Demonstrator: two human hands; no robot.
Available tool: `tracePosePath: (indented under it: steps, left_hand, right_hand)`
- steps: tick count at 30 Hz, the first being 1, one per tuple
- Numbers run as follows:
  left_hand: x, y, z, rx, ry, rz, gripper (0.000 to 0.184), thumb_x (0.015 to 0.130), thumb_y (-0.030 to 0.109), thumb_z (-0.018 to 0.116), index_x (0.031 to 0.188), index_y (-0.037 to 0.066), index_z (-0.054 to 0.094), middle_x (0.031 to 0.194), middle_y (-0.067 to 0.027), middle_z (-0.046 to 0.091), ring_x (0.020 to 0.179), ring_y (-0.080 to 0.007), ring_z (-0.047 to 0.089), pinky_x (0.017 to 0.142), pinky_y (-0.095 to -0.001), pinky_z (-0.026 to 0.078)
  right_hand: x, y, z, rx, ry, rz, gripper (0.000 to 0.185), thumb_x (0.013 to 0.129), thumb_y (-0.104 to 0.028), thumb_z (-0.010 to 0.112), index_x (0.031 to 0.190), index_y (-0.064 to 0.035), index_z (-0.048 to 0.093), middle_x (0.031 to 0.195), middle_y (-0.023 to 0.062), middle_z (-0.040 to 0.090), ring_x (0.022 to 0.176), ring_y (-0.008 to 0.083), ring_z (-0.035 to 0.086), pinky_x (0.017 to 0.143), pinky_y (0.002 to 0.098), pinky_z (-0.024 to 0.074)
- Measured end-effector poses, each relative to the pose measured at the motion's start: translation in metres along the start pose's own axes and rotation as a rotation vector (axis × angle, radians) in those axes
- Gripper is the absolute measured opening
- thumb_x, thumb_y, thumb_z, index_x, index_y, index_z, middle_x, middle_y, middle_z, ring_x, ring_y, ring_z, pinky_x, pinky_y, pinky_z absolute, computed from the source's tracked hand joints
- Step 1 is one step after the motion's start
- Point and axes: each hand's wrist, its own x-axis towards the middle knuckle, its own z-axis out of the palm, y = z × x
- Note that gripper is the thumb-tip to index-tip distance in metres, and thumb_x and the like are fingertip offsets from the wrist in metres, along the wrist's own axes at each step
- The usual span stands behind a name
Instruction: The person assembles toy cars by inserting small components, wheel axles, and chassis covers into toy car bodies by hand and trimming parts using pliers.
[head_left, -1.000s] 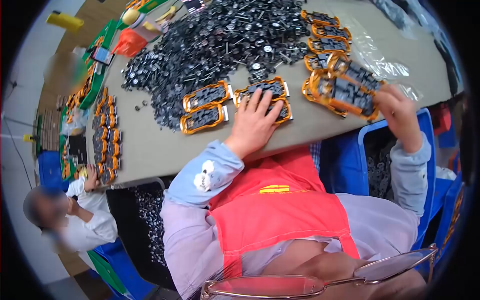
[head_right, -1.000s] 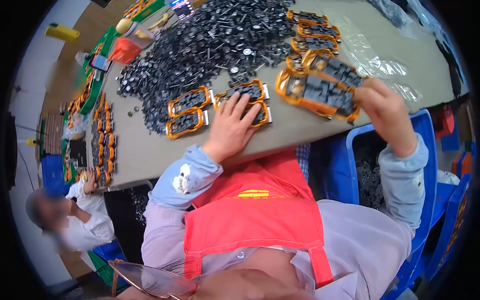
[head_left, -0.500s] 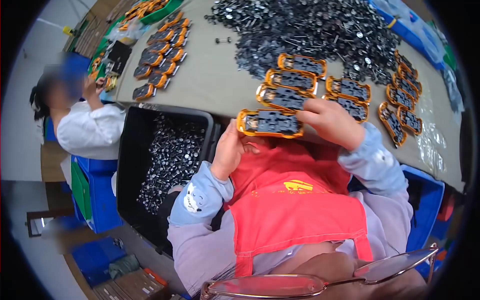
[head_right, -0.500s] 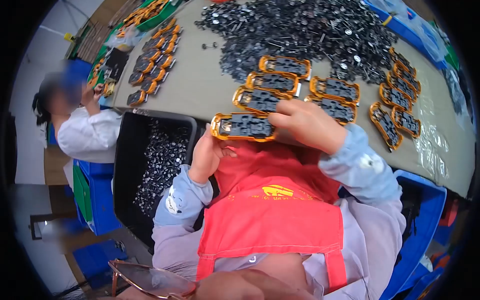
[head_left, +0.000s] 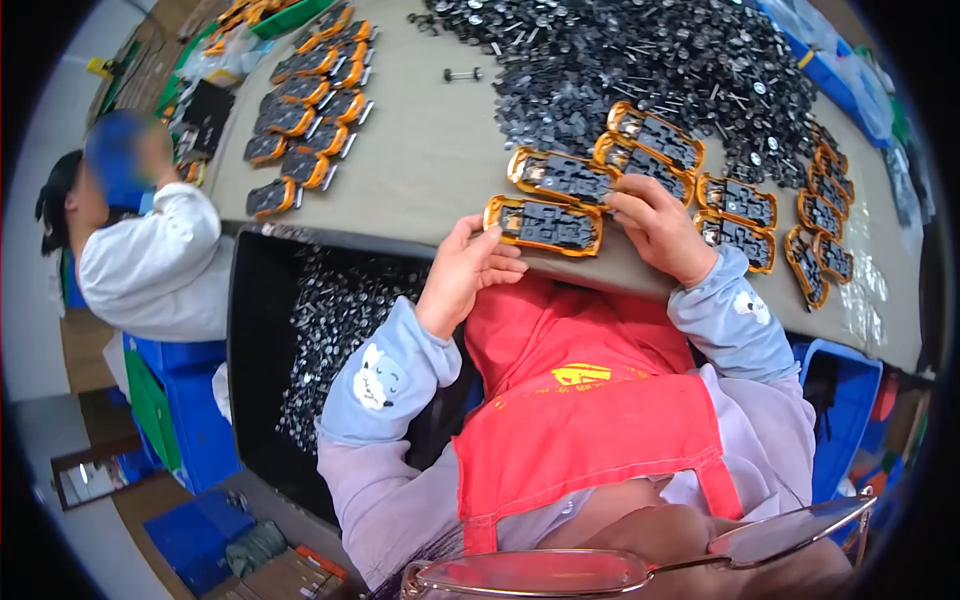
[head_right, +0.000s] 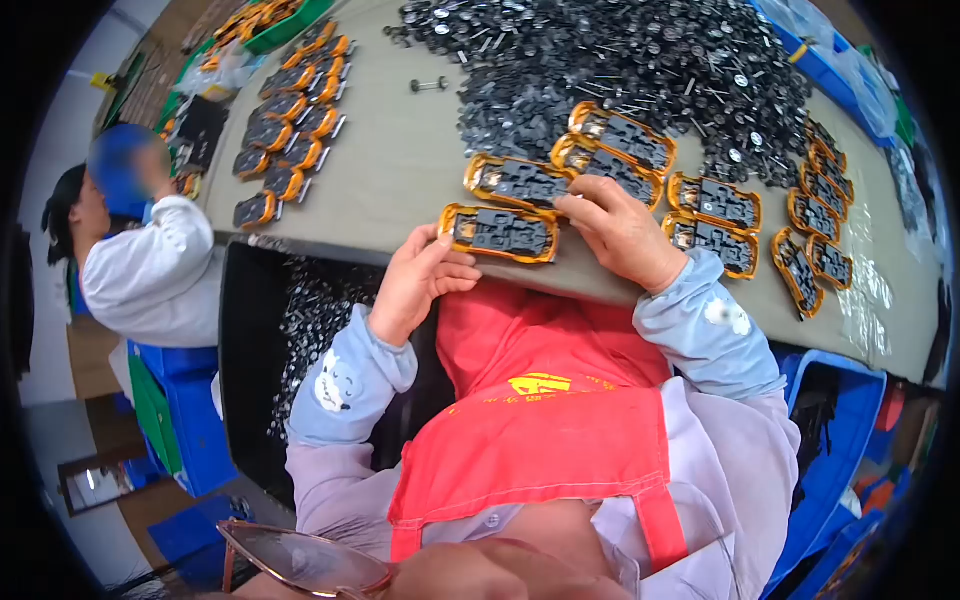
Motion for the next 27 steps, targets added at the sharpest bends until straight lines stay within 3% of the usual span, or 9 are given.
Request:
tracePosePath:
  steps: [3,8,15,17,21,23,24,25,27]
  left_hand:
    - [0.006,0.004,-0.001,0.02,-0.013,-0.042,0.031,0.101,0.025,0.05,0.12,0.001,0.045,0.098,-0.018,0.063,0.082,-0.0251,0.069,0.073,-0.0336,0.059]
    - [0.012,0.006,0.007,0.008,-0.072,-0.116,0.021,0.101,0.023,0.051,0.108,0.004,0.046,0.097,-0.0189,0.064,0.083,-0.0266,0.069,0.072,-0.0341,0.059]
    - [0.006,-0.013,0.041,-0.121,-0.145,-0.165,0.022,0.101,0.024,0.051,0.107,0.003,0.046,0.101,-0.0212,0.064,0.088,-0.0294,0.069,0.076,-0.0353,0.059]
    - [0.005,-0.016,0.056,-0.143,-0.139,-0.161,0.025,0.101,0.025,0.05,0.108,0.002,0.045,0.103,-0.0212,0.063,0.09,-0.0291,0.069,0.078,-0.0348,0.058]
    - [0.009,-0.018,0.076,-0.022,-0.188,-0.209,0.029,0.101,0.031,0.051,0.107,0.002,0.048,0.097,-0.0168,0.064,0.084,-0.0242,0.069,0.073,-0.0314,0.057]
    - [0.009,-0.002,0.06,0.258,-0.159,-0.171,0.027,0.101,0.03,0.052,0.102,0.003,0.052,0.088,-0.012,0.065,0.077,-0.0207,0.068,0.067,-0.0295,0.056]
    - [0.01,0.007,0.05,0.395,-0.139,-0.151,0.026,0.101,0.029,0.053,0.099,0.003,0.053,0.084,-0.0095,0.065,0.074,-0.019,0.068,0.064,-0.0285,0.056]
    - [0.016,0.009,0.036,0.49,0.009,0.066,0.023,0.099,0.025,0.055,0.091,0.004,0.057,0.072,-0.0028,0.061,0.064,-0.0121,0.062,0.058,-0.0254,0.051]
    - [0.045,0.025,0.001,0.712,0.206,0.508,0.016,0.095,0.017,0.06,0.092,0.002,0.062,0.073,0.0004,0.059,0.067,-0.0085,0.056,0.062,-0.026,0.049]
  right_hand:
    - [-0.004,-0.005,-0.025,-0.36,-0.03,-0.096,0.038,0.077,-0.006,0.066,0.114,-0.0124,0.062,0.116,0.0086,0.058,0.109,0.0282,0.056,0.09,0.0389,0.0464]
    - [-0.012,0.009,-0.027,-0.628,-0.113,0.106,0.048,0.077,-0.01,0.064,0.122,-0.0268,0.063,0.131,0.0034,0.056,0.126,0.0278,0.048,0.103,0.0486,0.0373]
    - [-0.02,0.019,-0.048,-0.526,-0.052,0.114,0.045,0.076,0.001,0.062,0.116,-0.0183,0.065,0.128,0.0076,0.057,0.127,0.0321,0.047,0.107,0.0531,0.0348]
    - [-0.02,0.008,-0.052,-0.341,0.053,0.042,0.041,0.074,-0.001,0.067,0.114,-0.0128,0.066,0.128,0.0109,0.057,0.126,0.035,0.049,0.107,0.0544,0.0352]
    - [-0.02,-0.027,-0.049,-0.182,-0.217,0.001,0.05,0.073,-0.017,0.075,0.121,-0.0108,0.06,0.128,0.0121,0.056,0.123,0.0349,0.05,0.108,0.0539,0.0348]
    - [-0.031,-0.021,-0.043,-0.144,-0.219,0.024,0.05,0.072,-0.019,0.076,0.119,-0.0109,0.061,0.127,0.0117,0.056,0.117,0.0338,0.053,0.105,0.0535,0.0368]
    - [-0.032,-0.019,-0.047,-0.163,-0.212,0.028,0.049,0.072,-0.018,0.076,0.118,-0.0109,0.061,0.127,0.012,0.056,0.116,0.0338,0.053,0.104,0.0531,0.0375]
    - [-0.032,-0.018,-0.053,-0.179,-0.203,0.034,0.049,0.072,-0.018,0.076,0.118,-0.0108,0.061,0.126,0.0124,0.056,0.116,0.0338,0.053,0.103,0.0527,0.0382]
    - [-0.034,-0.013,-0.061,-0.178,-0.172,0.095,0.049,0.068,-0.013,0.076,0.114,-0.0085,0.061,0.123,0.0142,0.057,0.11,0.0359,0.055,0.096,0.0505,0.0416]
